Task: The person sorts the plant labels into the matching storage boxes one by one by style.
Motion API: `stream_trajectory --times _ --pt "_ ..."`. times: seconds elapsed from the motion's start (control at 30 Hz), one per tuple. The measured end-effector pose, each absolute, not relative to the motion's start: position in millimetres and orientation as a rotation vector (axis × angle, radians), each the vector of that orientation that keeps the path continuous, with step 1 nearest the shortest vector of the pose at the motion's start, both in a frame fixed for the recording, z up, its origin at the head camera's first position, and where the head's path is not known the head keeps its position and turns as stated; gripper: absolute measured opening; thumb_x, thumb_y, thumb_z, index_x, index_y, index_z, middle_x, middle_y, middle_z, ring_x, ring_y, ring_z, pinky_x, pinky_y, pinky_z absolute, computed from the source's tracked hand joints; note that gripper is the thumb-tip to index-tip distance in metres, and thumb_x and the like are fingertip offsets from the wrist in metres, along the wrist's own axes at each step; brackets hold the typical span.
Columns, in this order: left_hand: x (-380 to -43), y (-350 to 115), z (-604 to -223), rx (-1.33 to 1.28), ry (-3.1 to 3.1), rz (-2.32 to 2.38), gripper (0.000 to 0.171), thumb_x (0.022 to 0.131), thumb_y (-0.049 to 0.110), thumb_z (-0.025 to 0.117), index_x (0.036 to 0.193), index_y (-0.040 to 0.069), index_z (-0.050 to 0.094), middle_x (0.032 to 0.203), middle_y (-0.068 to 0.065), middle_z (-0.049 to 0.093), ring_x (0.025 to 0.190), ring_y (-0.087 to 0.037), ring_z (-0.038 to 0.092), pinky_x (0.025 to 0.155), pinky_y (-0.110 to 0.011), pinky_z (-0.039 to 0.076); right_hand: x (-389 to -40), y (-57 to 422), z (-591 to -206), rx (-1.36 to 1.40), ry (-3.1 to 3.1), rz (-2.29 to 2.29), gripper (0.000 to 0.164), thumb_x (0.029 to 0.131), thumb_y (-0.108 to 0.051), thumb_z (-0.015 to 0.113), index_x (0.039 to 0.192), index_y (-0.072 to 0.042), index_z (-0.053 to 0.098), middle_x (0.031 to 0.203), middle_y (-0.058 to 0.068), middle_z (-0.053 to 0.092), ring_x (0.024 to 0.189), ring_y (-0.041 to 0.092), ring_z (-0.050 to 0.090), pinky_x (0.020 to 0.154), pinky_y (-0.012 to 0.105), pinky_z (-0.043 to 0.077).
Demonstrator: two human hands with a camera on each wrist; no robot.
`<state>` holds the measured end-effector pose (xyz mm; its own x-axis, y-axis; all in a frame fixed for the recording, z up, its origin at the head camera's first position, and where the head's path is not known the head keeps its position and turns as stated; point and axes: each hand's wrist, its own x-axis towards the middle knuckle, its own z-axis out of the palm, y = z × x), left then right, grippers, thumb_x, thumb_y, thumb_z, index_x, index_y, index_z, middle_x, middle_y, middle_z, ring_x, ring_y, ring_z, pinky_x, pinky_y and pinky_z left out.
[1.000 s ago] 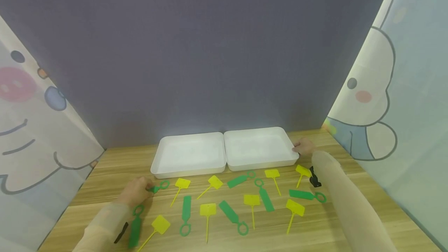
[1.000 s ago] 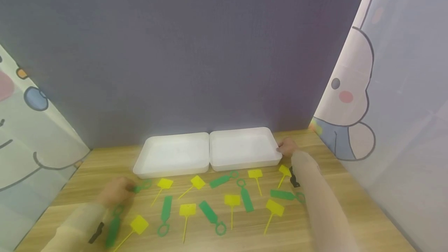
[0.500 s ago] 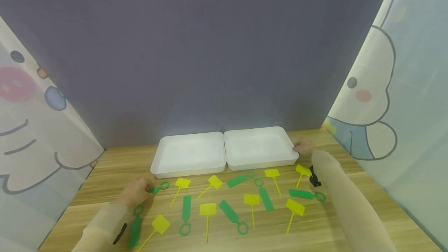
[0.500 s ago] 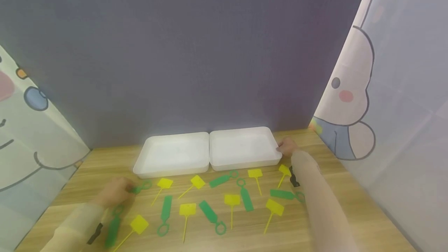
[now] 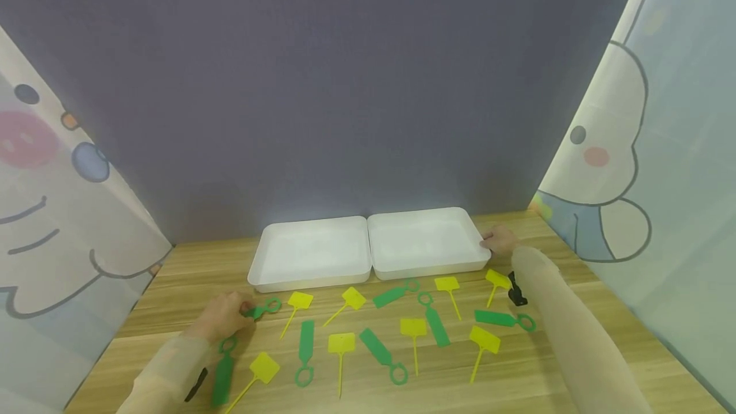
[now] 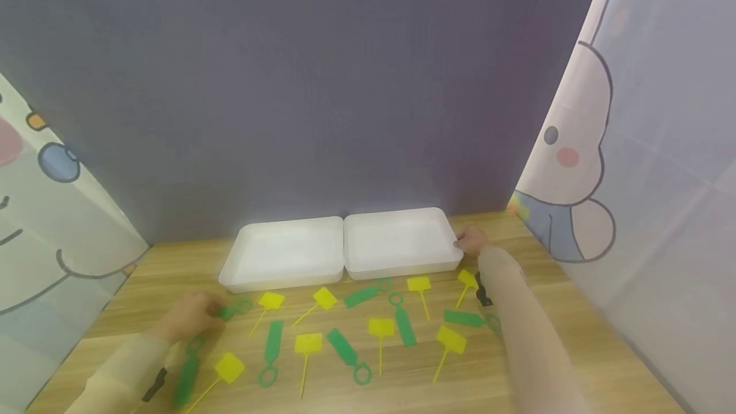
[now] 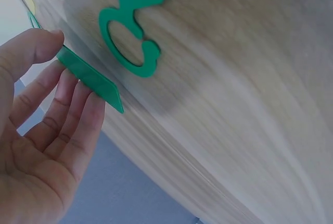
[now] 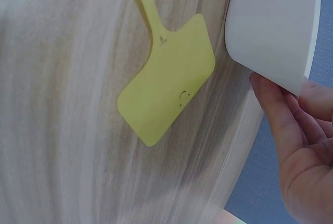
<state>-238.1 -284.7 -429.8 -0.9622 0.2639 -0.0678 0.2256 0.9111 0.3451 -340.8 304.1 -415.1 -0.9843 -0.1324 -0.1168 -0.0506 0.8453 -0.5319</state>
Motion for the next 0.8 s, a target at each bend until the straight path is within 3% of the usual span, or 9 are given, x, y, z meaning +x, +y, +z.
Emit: stream_trajectory --times 0.53,0.8 --pt "-225.8 -272.2 -418.2 0.467 3.003 0.539 0.023 0.069 0.013 0.076 0.089 0.006 0.067 0.086 -0.003 0.066 0.082 -0.022 0.062 0.073 -0.044 0.052 -342.0 303.3 -412.5 -0.072 2.834 -0.798 0.035 0.089 -0.009 0.051 0.114 0.015 0.054 0.109 0.030 0.060 0.093 0.034 0.058 0.085 0.047 0.049" --pt "-218.8 -261.7 -417.7 0.536 3.050 0.543 0.021 0.068 0.013 0.078 0.085 0.009 0.066 0.081 0.000 0.065 0.076 -0.015 0.059 0.068 -0.035 0.053 -341.3 302.3 -411.7 -0.066 2.833 -0.769 0.036 0.090 -0.009 0.051 0.116 0.015 0.053 0.111 0.031 0.058 0.094 0.034 0.057 0.086 0.047 0.048"
